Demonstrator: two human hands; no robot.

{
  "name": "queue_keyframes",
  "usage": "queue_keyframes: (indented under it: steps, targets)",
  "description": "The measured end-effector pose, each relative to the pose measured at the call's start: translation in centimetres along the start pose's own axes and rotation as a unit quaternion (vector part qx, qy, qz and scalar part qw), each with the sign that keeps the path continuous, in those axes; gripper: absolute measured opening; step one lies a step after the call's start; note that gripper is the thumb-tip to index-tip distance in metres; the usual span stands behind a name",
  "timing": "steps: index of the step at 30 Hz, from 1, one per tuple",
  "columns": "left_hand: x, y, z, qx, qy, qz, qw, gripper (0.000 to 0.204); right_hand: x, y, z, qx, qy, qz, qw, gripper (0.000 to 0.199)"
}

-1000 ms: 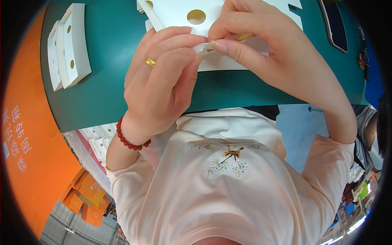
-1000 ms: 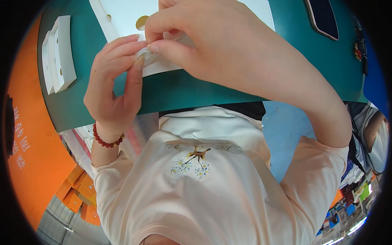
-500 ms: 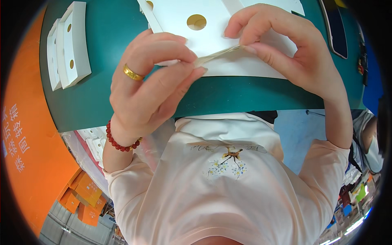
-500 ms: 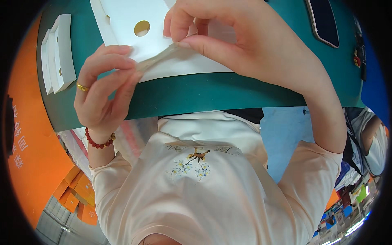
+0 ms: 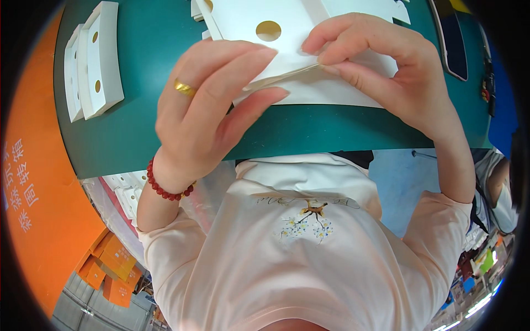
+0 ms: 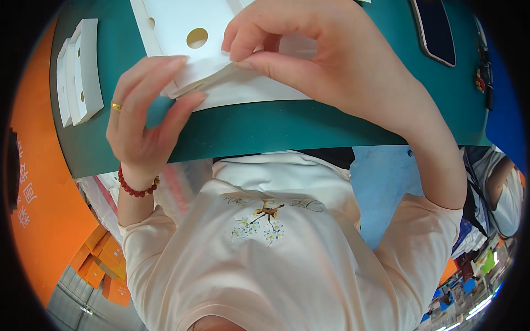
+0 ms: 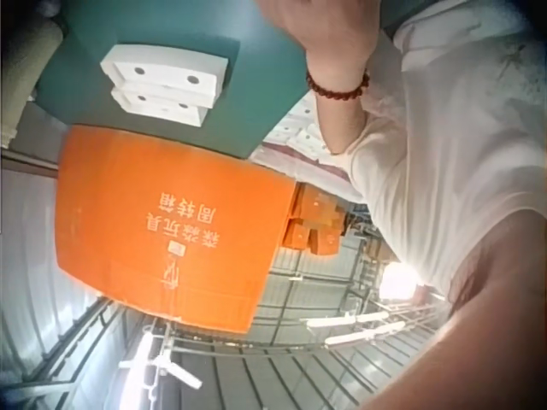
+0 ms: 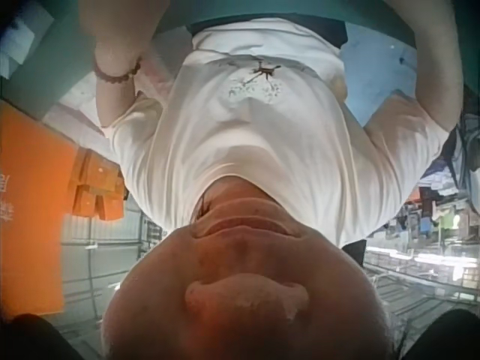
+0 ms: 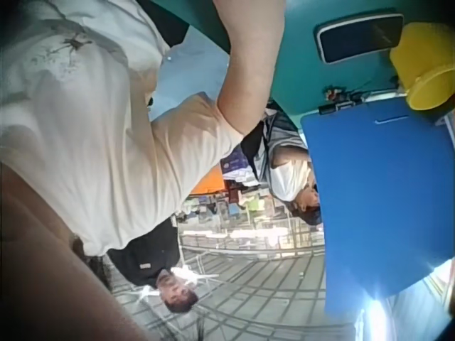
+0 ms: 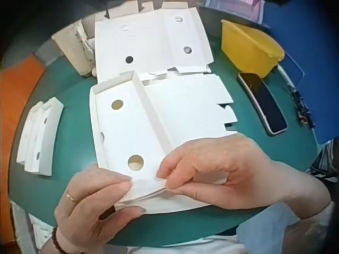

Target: Folding cardboard packaging into boxes.

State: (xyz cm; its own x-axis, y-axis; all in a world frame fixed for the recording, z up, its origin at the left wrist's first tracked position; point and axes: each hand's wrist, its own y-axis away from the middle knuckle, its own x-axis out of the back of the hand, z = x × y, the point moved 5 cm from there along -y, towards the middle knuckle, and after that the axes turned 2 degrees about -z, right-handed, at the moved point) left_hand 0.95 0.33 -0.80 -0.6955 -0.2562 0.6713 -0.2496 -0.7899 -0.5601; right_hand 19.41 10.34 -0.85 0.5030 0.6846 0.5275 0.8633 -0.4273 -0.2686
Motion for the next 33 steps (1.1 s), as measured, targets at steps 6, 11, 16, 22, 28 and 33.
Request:
queue_keyframes:
  steps: [6, 11, 16, 22, 28, 33]
  targets:
    - [0.7, -0.6, 0.0, -0.037, -0.063, -0.039, 0.997, 0.022, 0.5, -0.2, -0.4, 0.016, -0.01, 0.02, 1.0, 0.02]
    - [0.2, -0.6, 0.3, -0.037, -0.101, -0.011, 0.994, 0.022, -0.2, -0.2, -0.6, 0.032, 0.059, 0.022, 0.998, 0.019]
    - [1.3, 0.0, 1.8, -0.131, -0.134, -0.03, 0.982, 0.019, -2.0, 1.2, -2.5, 0.102, 0.137, 0.014, 0.985, 0.025]
    - [2.7, -0.6, -0.3, 0.007, 0.02, -0.172, 0.985, 0.027, -3.1, 1.0, -3.1, 0.093, 0.147, 0.036, 0.984, 0.025]
    - [-0.9, 0.2, 2.0, -0.011, -0.022, -0.134, 0.991, 0.038, -4.0, 1.0, -2.5, 0.121, 0.19, 0.104, 0.969, 0.009]
    - [-2.7, 0.7, 2.2, 0.007, -0.12, -0.088, 0.989, 0.038, -4.0, 0.8, -2.8, 0.117, 0.165, 0.124, 0.971, 0.009]
